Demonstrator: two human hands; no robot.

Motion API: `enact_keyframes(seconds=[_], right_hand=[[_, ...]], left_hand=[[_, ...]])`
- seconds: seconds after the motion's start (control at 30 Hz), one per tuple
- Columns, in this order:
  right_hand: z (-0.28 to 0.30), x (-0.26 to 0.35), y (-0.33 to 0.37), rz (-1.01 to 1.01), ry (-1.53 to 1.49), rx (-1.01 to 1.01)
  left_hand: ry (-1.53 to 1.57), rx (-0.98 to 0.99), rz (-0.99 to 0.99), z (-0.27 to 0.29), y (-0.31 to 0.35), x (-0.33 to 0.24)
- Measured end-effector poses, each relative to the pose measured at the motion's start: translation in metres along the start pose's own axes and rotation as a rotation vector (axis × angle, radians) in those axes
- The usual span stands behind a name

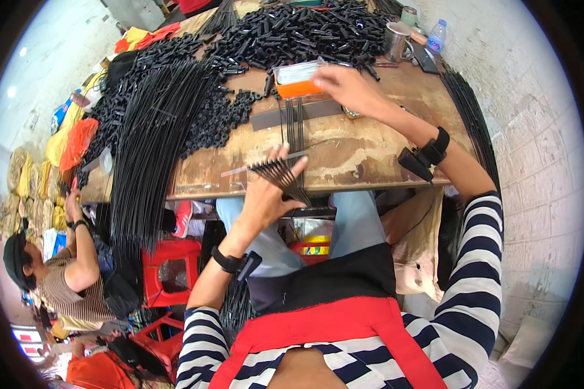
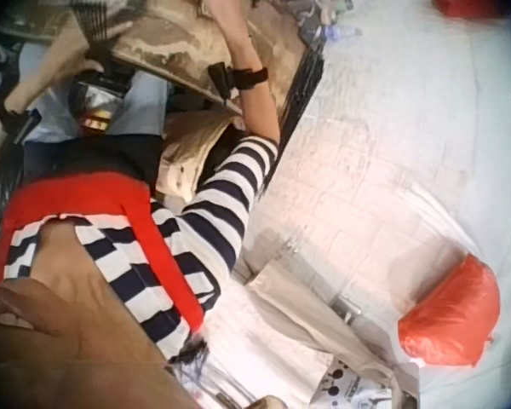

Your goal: Manually assemble and trim black rod components using pliers.

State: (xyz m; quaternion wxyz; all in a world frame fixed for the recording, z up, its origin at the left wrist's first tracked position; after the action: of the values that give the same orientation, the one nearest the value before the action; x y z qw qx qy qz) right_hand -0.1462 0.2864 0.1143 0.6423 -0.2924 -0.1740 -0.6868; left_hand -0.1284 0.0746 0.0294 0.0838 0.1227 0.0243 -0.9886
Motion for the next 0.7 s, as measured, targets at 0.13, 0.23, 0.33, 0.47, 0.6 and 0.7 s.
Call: enact_keyframes(seconds=[0.13, 0.23, 0.33, 0.47, 0.6, 0.7], right_hand=[[-0.010, -0.039, -0.038, 0.160, 0.232, 0.067], [-0.006, -0.049, -0.085, 0.241, 0.402, 0.002], [-0.024, -0.073, -0.120, 0.173, 0.419, 0.181], [-0.022, -0.080, -0.132, 0.141, 0.409, 0.220], [0.001, -0.063, -0.124, 0.079, 0.146, 0.129], [-0.004, -0.022, -0.090, 0.323, 0.244, 0.023]], left_hand=[[0.112, -0.096, -0.104, -0.008, -0.010, 0.010], [0.078, 0.065, -0.053, -0.017, -0.021, 0.017], [-0.072, -0.006, -0.111, -0.007, -0.029, 0.013], [-0.125, 0.138, -0.138, -0.021, -0.041, 0.021], [-0.009, 0.103, -0.155, -0.019, -0.040, 0.022], [-0.043, 0.065, -0.141, -0.016, -0.037, 0.020]])
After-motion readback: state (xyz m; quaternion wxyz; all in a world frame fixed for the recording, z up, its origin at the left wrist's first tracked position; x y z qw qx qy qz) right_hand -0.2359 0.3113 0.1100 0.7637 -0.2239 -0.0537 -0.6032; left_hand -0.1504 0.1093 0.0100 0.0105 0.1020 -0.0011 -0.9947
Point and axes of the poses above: each hand's wrist, its own y-axis away from the middle knuckle, its own z-axis out of the back of the hand, x = y × z, the point moved 9 cm from there along -y, towards the middle knuckle, and after that the axes turned 15 degrees about x, right-handed, at the moved point
